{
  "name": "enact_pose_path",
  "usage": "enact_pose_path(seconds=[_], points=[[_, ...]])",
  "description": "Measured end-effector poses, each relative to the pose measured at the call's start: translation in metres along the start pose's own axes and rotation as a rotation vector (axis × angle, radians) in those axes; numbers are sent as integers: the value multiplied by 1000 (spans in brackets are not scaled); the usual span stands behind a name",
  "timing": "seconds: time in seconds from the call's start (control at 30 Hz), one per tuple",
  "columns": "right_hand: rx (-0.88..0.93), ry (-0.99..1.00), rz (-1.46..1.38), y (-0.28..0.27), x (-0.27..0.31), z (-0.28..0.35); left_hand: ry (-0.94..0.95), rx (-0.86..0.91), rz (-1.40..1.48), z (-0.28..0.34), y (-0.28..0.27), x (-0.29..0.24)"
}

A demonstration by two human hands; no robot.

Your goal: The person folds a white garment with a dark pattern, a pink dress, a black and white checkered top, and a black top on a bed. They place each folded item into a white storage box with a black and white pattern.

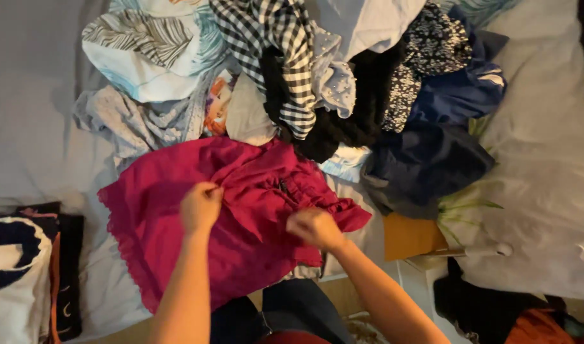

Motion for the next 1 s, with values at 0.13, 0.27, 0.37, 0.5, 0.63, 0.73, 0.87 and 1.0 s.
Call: enact_pose_path(seconds=[0.13,0.27,0.37,0.5,0.63,0.73,0.87,1.0], points=[[-213,251,118,-13,-38,-45,-94,-131,-202,13,-9,42],[-217,513,141,9,-85,-62,349,-148,-31,21,-26,-64],[-181,511,172,22,-82,-66,457,28,27,23,3,-97],[-131,430,347,23,-48,-57,830,38,42,29,56,-117],[-40,451,502,25,-51,-26,932,271,-324,17,118,-141],[-100,424,468,23,-62,-1,815,418,-777,5,134,-141],[-133,438,240,24,-71,22,744,128,-692,-18,106,-152],[-70,624,169,16,-62,45,646,40,-518,-37,102,-147]])
Point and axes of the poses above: each hand's wrist, its own z-axis away from the middle knuckle, its own y-axis out of the palm, x = y × z, the point moved 7 cm from there along -z, towards the middle knuckle, and after that the axes turned 8 degrees about -x, right-handed, at the moved point
